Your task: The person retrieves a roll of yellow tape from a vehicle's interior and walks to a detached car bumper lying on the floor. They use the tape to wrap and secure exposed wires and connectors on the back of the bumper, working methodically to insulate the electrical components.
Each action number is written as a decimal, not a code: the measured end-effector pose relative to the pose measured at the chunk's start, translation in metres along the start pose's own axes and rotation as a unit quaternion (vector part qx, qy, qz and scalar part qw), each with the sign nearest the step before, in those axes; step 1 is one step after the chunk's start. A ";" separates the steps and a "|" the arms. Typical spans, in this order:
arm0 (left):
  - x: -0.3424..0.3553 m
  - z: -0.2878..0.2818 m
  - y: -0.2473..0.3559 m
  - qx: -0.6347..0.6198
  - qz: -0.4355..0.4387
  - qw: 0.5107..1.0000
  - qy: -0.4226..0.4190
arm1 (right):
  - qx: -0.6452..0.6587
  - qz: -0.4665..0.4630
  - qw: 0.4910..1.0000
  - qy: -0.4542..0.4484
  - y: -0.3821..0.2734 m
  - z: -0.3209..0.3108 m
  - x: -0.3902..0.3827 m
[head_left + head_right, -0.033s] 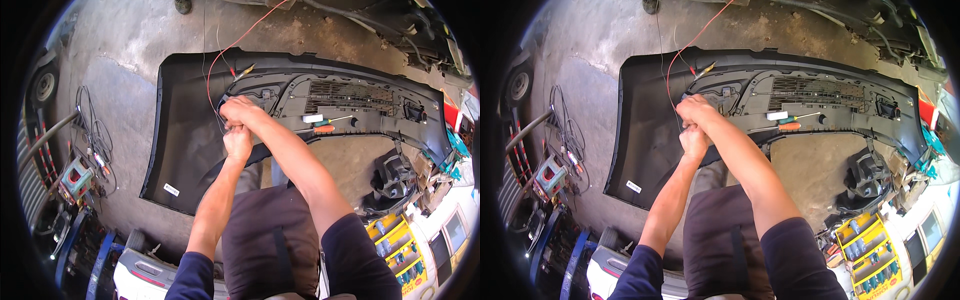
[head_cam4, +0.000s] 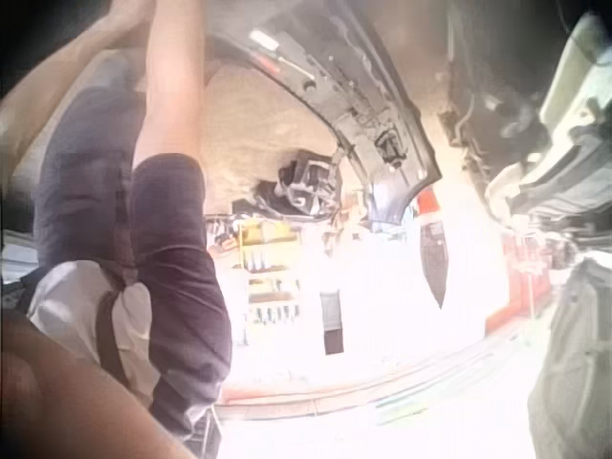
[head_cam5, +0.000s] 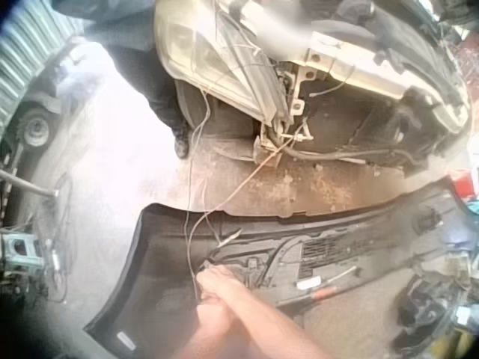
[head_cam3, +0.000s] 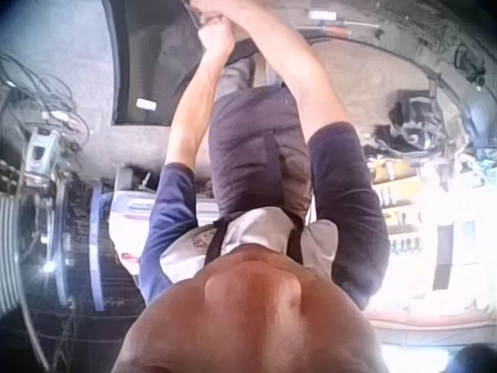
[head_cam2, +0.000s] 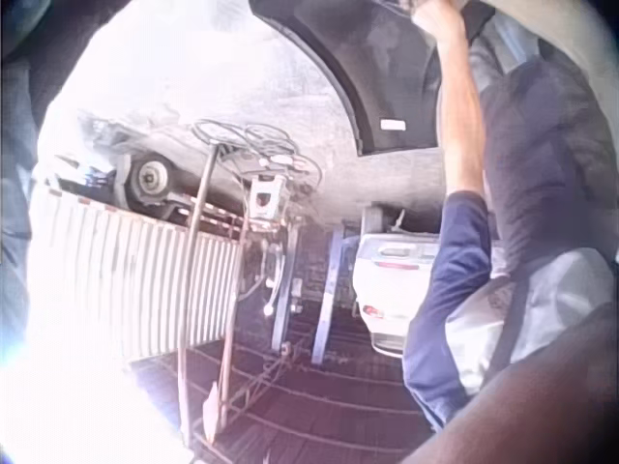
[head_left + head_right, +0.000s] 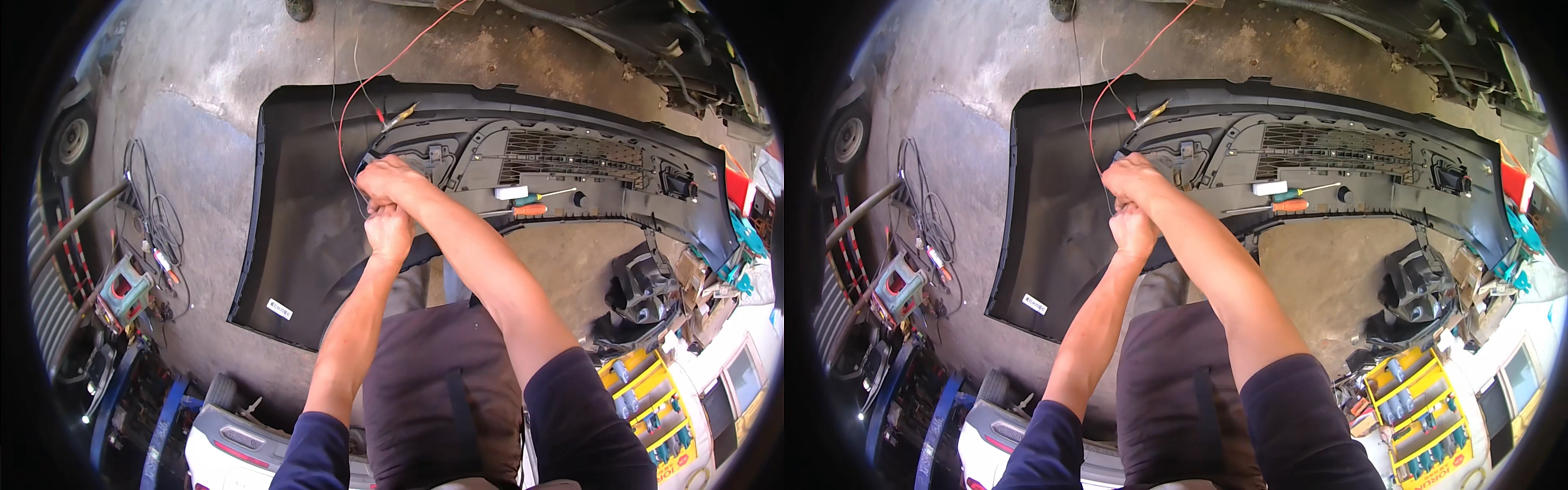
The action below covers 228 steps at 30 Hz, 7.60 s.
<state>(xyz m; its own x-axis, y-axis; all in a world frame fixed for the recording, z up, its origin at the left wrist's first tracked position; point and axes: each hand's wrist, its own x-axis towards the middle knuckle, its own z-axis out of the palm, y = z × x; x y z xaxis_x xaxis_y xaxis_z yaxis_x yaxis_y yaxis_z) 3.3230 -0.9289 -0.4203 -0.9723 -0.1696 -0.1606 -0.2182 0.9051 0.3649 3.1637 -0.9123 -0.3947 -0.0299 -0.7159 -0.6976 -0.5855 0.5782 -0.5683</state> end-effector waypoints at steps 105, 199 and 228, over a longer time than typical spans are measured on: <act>0.026 -0.019 -0.003 -0.390 -0.261 0.860 -0.202 | 0.565 0.220 0.688 0.399 0.006 0.175 -0.070; 0.003 0.001 -0.004 -0.387 -0.295 0.873 0.020 | 0.194 0.165 0.927 0.274 -0.002 0.053 -0.018; 0.029 -0.006 -0.013 -0.358 -0.349 0.862 -0.083 | 0.416 0.201 0.753 0.469 -0.008 0.120 -0.094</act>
<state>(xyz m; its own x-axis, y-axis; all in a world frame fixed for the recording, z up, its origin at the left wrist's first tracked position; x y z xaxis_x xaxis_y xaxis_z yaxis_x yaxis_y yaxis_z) 3.2973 -0.9480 -0.4244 -0.5713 -0.4634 -0.6774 -0.7986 0.1237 0.5890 3.2685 -0.8028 -0.3766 -0.8564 -0.1548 -0.4925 0.3209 0.5877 -0.7427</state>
